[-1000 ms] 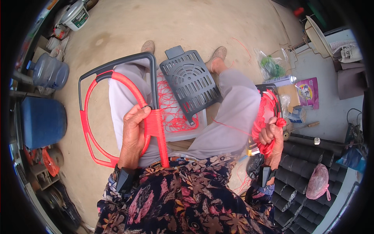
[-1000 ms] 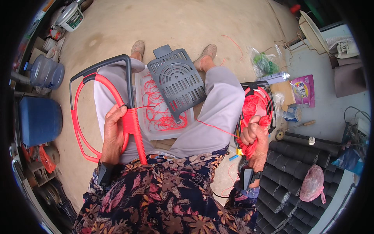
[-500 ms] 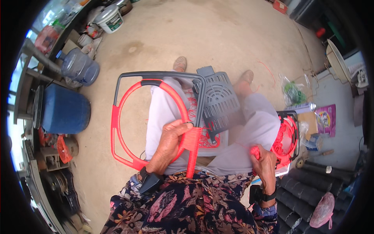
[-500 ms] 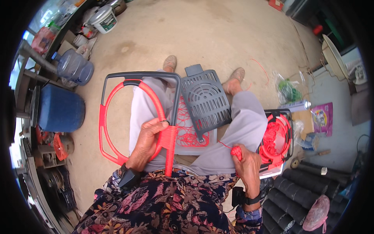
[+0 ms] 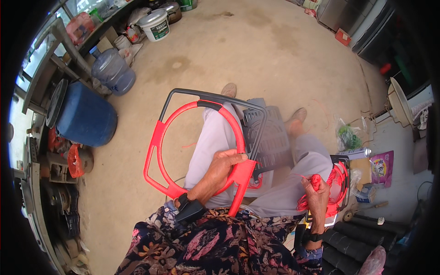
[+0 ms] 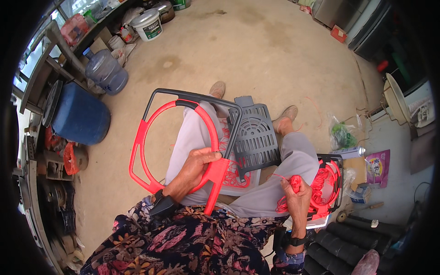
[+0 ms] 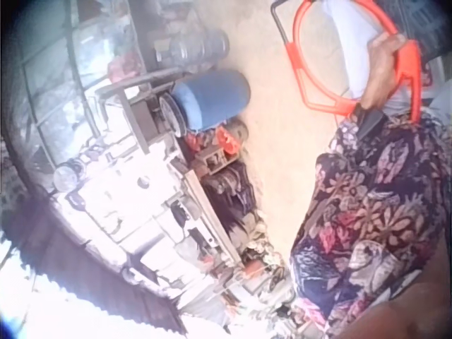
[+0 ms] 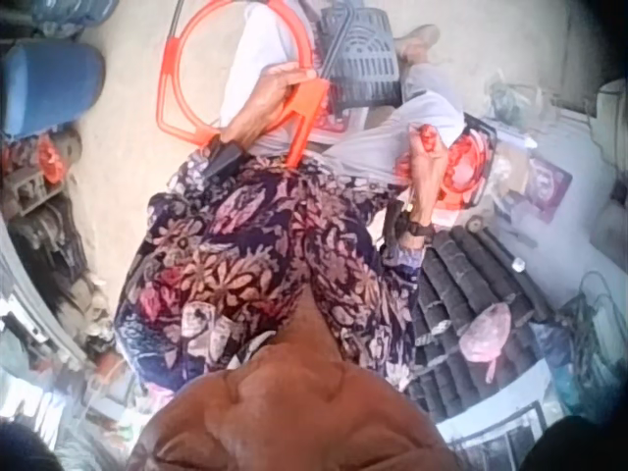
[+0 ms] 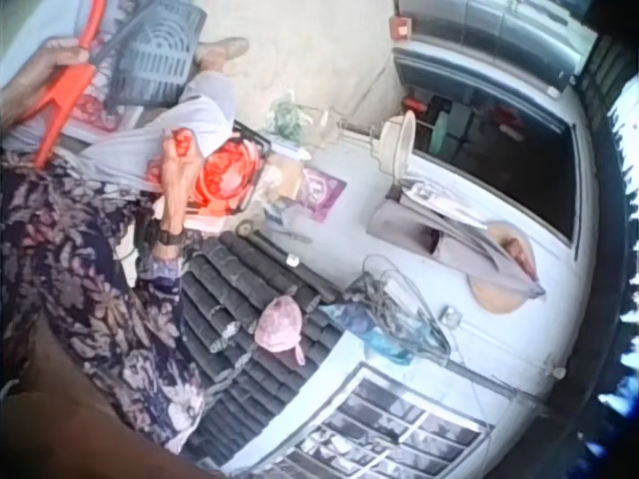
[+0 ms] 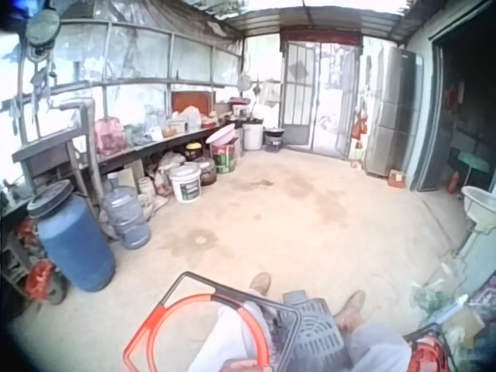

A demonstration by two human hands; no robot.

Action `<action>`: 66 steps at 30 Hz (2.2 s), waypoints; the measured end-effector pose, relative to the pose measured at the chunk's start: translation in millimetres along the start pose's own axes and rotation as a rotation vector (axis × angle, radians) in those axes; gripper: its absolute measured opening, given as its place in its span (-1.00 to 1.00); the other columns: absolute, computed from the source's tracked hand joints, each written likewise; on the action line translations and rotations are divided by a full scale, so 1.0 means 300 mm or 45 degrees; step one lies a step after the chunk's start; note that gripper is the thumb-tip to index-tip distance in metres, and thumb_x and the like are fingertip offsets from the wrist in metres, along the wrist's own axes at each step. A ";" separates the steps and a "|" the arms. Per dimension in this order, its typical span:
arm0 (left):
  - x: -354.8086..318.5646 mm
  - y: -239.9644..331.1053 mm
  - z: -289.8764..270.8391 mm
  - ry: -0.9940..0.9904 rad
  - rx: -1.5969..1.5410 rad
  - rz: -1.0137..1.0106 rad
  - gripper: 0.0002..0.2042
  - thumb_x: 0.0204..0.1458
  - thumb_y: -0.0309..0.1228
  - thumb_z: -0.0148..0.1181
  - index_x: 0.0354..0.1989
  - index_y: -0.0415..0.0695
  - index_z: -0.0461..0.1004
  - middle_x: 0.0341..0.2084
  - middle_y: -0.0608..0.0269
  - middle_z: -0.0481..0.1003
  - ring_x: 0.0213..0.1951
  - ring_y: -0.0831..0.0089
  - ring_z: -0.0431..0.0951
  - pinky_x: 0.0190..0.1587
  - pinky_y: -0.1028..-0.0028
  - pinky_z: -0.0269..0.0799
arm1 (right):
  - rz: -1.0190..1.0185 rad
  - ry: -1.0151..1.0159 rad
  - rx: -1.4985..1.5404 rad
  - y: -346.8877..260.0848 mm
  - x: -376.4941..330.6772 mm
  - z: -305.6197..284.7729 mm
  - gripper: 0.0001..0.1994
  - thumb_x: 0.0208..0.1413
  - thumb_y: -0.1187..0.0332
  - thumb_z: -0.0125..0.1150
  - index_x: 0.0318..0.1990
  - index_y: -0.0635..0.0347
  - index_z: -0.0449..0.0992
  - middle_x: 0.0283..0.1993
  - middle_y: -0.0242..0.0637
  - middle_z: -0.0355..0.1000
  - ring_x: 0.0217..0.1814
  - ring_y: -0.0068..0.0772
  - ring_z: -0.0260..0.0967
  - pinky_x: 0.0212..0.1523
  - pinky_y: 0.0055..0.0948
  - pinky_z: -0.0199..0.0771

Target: Wrapping a red plastic frame with red cord.

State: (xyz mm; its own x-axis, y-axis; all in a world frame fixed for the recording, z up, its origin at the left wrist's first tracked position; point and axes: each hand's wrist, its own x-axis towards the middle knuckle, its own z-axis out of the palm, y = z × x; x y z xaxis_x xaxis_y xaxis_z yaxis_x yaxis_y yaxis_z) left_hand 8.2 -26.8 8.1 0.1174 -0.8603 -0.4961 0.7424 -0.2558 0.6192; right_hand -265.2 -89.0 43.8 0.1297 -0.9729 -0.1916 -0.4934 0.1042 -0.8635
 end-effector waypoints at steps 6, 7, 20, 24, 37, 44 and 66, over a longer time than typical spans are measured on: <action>0.029 -0.032 -0.024 -0.031 -0.016 0.052 -0.91 0.06 -0.54 0.09 -0.33 -0.33 0.45 -0.52 0.17 0.51 -0.52 0.48 0.53 -0.47 0.52 0.48 | -0.053 0.058 0.189 -0.093 0.035 0.074 -0.91 0.03 0.44 0.27 -0.38 0.26 0.52 -0.58 -0.61 0.21 -0.54 -0.75 0.04 -0.53 -0.67 0.08; 0.030 -0.036 -0.026 -0.028 -0.005 0.066 -0.91 0.06 -0.54 0.09 -0.33 -0.33 0.45 -0.52 0.17 0.51 -0.52 0.48 0.52 -0.47 0.52 0.48 | -0.065 0.038 0.258 -0.105 0.033 0.082 -0.92 0.03 0.44 0.27 -0.38 0.26 0.52 -0.58 -0.61 0.21 -0.54 -0.77 0.03 -0.54 -0.68 0.06; -0.019 -0.031 0.005 -0.096 0.010 0.027 -0.91 0.05 -0.54 0.10 -0.33 -0.32 0.45 -0.49 0.18 0.51 -0.50 0.48 0.52 -0.41 0.50 0.49 | 0.068 0.011 0.505 -0.023 0.002 0.085 -0.90 0.04 0.45 0.27 -0.33 0.28 0.52 -0.55 -0.60 0.25 -0.55 -0.78 0.06 -0.54 -0.71 0.06; -0.011 -0.038 0.012 -0.142 0.019 -0.040 -0.90 0.05 -0.53 0.10 -0.33 -0.32 0.46 -0.48 0.19 0.51 -0.46 0.49 0.53 -0.38 0.50 0.50 | 0.068 0.036 0.541 -0.040 0.027 0.116 -0.91 0.05 0.46 0.26 -0.32 0.27 0.52 -0.56 -0.60 0.25 -0.56 -0.79 0.07 -0.55 -0.71 0.06; -0.030 -0.079 0.006 0.024 -0.054 0.139 -0.81 0.14 -0.42 0.04 -0.17 -0.27 0.41 -0.31 0.21 0.49 -0.32 0.58 0.47 -0.19 0.55 0.41 | -0.056 -0.006 0.448 -0.220 -0.006 0.151 -0.88 0.03 0.44 0.30 -0.32 0.29 0.51 -0.54 -0.55 0.32 -0.53 -0.76 0.15 -0.52 -0.70 0.18; -0.054 -0.068 0.024 0.010 0.117 0.439 -0.84 0.14 -0.45 0.01 -0.28 -0.30 0.46 -0.29 0.20 0.48 -0.32 0.54 0.42 -0.16 0.53 0.34 | -0.383 -0.112 0.226 -0.326 -0.060 0.163 -0.86 -0.04 0.45 0.36 -0.35 0.30 0.53 -0.47 -0.38 0.48 -0.47 -0.66 0.34 -0.39 -0.64 0.35; -0.165 0.072 0.082 -0.059 0.652 -0.004 -0.52 0.21 -0.13 -0.05 -0.56 -0.28 0.53 -0.86 0.29 0.31 -0.80 0.64 0.16 -0.67 0.61 0.05 | -0.359 -0.374 0.306 -0.192 -0.046 0.248 -0.89 -0.02 0.47 0.33 -0.35 0.27 0.53 -0.46 -0.40 0.48 -0.46 -0.66 0.34 -0.39 -0.63 0.36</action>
State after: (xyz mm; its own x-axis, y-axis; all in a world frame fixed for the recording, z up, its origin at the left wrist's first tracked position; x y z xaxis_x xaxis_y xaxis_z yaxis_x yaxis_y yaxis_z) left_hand 2.0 -0.5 61.0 0.0776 -0.8749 -0.4781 0.3232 -0.4315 0.8422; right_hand -174.5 -66.1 61.6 0.4853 -0.8739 -0.0278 -0.1949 -0.0771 -0.9778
